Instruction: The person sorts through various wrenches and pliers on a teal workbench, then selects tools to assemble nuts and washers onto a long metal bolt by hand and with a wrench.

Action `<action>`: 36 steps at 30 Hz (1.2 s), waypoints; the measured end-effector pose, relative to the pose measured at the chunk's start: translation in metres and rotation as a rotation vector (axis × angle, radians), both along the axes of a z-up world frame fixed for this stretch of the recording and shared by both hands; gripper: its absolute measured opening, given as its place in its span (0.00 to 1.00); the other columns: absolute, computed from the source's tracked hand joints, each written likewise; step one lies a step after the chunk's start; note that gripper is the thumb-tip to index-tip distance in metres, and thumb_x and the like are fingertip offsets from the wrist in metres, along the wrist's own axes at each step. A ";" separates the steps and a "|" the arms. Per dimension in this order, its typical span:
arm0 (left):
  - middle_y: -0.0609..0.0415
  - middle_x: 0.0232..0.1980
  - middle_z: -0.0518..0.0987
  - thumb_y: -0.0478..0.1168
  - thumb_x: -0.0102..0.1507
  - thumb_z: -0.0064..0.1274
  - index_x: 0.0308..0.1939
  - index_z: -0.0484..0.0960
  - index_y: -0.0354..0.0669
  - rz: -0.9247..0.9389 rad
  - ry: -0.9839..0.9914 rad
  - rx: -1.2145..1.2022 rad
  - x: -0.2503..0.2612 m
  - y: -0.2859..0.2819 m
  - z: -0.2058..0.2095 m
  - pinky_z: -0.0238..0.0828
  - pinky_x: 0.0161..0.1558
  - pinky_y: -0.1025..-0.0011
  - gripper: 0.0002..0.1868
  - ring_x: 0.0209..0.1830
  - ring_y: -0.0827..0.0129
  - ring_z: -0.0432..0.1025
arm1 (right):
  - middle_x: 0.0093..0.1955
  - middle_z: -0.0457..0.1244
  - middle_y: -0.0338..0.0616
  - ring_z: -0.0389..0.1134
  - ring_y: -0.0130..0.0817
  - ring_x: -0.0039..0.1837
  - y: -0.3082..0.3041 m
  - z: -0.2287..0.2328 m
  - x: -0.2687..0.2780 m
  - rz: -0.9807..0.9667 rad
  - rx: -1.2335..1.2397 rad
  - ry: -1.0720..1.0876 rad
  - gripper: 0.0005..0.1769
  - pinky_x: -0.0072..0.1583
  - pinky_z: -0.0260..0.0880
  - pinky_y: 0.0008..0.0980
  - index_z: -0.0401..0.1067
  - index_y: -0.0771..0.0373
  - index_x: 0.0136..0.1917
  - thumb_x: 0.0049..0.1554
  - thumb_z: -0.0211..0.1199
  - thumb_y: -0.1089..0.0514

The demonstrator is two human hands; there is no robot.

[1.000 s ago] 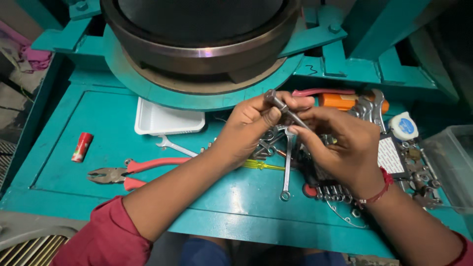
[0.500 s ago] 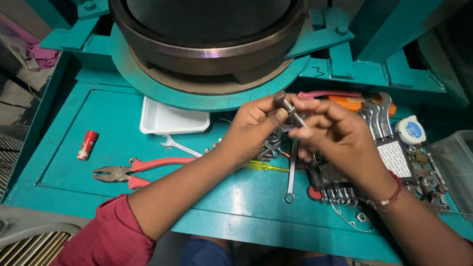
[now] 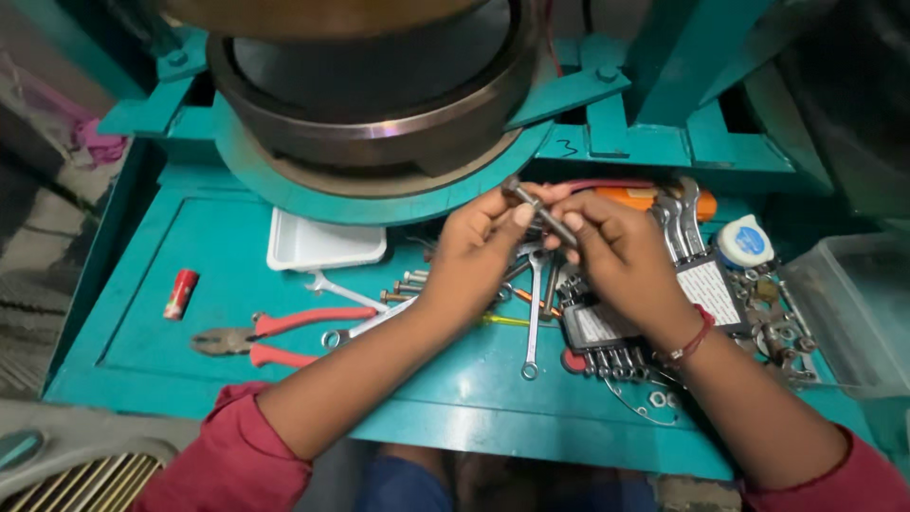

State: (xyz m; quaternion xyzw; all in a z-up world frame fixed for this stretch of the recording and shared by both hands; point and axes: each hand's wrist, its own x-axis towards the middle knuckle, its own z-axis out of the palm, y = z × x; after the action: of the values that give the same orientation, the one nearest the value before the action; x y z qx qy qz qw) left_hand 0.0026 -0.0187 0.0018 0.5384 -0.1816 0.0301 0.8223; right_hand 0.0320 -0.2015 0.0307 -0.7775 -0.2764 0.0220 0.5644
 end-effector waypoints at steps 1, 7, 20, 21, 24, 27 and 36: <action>0.45 0.65 0.79 0.38 0.76 0.43 0.62 0.76 0.29 0.071 -0.048 0.057 -0.001 -0.004 0.000 0.71 0.65 0.69 0.16 0.58 0.71 0.74 | 0.42 0.67 0.39 0.62 0.22 0.40 -0.001 -0.004 0.003 0.021 0.069 0.047 0.11 0.43 0.64 0.23 0.73 0.67 0.56 0.68 0.51 0.62; 0.45 0.66 0.77 0.40 0.77 0.41 0.63 0.74 0.33 -0.044 -0.102 -0.031 0.020 -0.007 0.001 0.71 0.67 0.70 0.16 0.62 0.70 0.74 | 0.51 0.65 0.37 0.66 0.19 0.51 -0.002 -0.011 0.008 -0.018 0.222 -0.006 0.14 0.52 0.68 0.20 0.69 0.66 0.57 0.59 0.67 0.65; 0.41 0.65 0.79 0.39 0.75 0.52 0.56 0.77 0.37 -0.185 -0.208 -0.082 0.021 0.013 -0.029 0.71 0.73 0.60 0.10 0.68 0.63 0.74 | 0.36 0.68 0.40 0.69 0.25 0.38 0.000 0.016 -0.018 -0.081 -0.125 -0.538 0.07 0.41 0.67 0.22 0.76 0.68 0.43 0.57 0.67 0.60; 0.42 0.66 0.79 0.40 0.75 0.51 0.56 0.78 0.37 -0.196 -0.155 -0.117 0.020 0.013 -0.029 0.72 0.71 0.60 0.11 0.67 0.62 0.75 | 0.35 0.68 0.37 0.70 0.23 0.36 -0.001 0.013 -0.018 -0.065 -0.109 -0.441 0.07 0.40 0.68 0.21 0.77 0.67 0.44 0.60 0.63 0.61; 0.42 0.66 0.79 0.42 0.75 0.50 0.56 0.78 0.36 -0.231 -0.115 -0.141 0.024 0.014 -0.029 0.72 0.69 0.60 0.12 0.65 0.62 0.75 | 0.35 0.69 0.36 0.69 0.21 0.34 -0.004 0.007 -0.011 0.075 0.015 -0.081 0.12 0.38 0.70 0.20 0.76 0.66 0.45 0.66 0.56 0.60; 0.42 0.66 0.79 0.43 0.75 0.49 0.57 0.77 0.37 -0.191 -0.127 -0.087 0.024 0.015 -0.031 0.71 0.71 0.62 0.13 0.67 0.63 0.74 | 0.38 0.69 0.34 0.67 0.20 0.34 -0.003 0.009 -0.009 0.107 0.044 0.086 0.10 0.39 0.69 0.19 0.75 0.63 0.55 0.66 0.55 0.58; 0.44 0.68 0.77 0.43 0.75 0.48 0.58 0.77 0.37 -0.153 -0.058 -0.093 0.022 0.012 -0.033 0.73 0.64 0.67 0.14 0.62 0.66 0.74 | 0.41 0.69 0.41 0.70 0.22 0.38 0.003 0.021 -0.014 -0.140 -0.175 -0.446 0.11 0.39 0.68 0.22 0.76 0.67 0.48 0.54 0.73 0.60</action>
State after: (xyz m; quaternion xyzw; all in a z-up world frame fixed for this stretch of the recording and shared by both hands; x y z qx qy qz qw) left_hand 0.0246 -0.0067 -0.0314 0.4831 -0.2443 -0.0087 0.8408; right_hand 0.0185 -0.1988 0.0518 -0.8264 -0.3365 -0.1654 0.4201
